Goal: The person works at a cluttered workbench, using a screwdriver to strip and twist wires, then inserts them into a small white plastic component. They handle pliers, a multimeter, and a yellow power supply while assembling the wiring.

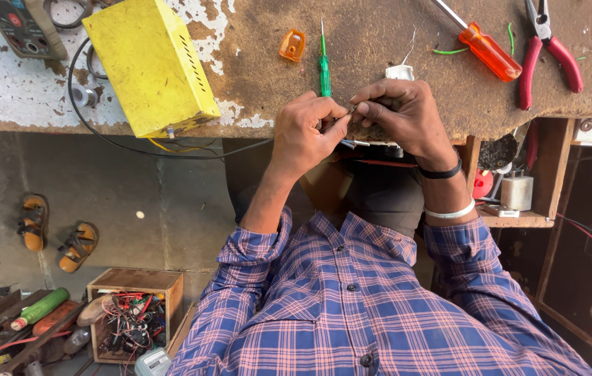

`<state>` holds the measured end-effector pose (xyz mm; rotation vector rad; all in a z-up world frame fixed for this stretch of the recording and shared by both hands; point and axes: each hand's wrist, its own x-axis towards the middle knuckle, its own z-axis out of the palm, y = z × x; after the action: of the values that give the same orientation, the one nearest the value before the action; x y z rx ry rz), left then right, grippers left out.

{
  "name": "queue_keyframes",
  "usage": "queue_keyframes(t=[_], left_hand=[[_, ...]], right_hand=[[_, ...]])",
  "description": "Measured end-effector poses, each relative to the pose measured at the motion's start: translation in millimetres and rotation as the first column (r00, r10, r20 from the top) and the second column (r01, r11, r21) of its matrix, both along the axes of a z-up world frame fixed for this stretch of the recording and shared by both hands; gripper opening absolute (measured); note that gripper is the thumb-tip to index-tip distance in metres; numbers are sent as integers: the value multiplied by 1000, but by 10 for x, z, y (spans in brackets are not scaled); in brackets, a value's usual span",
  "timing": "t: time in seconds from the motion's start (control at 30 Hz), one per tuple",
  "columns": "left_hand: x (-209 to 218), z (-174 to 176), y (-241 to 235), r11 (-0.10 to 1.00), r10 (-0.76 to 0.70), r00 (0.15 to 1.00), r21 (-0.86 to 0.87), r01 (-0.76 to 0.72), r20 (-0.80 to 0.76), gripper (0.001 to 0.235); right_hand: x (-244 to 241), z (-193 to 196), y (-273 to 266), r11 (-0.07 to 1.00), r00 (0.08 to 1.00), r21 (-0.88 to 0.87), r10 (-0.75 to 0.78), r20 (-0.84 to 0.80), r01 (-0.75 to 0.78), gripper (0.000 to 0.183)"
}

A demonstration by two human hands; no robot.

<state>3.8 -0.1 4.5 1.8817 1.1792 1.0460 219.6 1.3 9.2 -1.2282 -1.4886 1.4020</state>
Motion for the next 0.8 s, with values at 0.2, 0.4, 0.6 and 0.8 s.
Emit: queue_keyframes(t=[0.2,0.4,0.6,0.8], left_hand=[[18,23,-9,997,13,1000,79,-15,17,14],[19,31,-2,999,27,999,37,-28,32,21],[2,57,84,982,-10,998,190,-3,65,19],[-57,74,183,992,-104,987,89,93,122,18]], right_hand=[[50,-2,4,994,999,-107,-30,-33,26,14],[38,41,-26,993,997,-116,-33,-64,26,14],[30,145,76,961,997,-276,-34,-75,12,12],[63,207,172,951,999,-305,50,3,-47,9]])
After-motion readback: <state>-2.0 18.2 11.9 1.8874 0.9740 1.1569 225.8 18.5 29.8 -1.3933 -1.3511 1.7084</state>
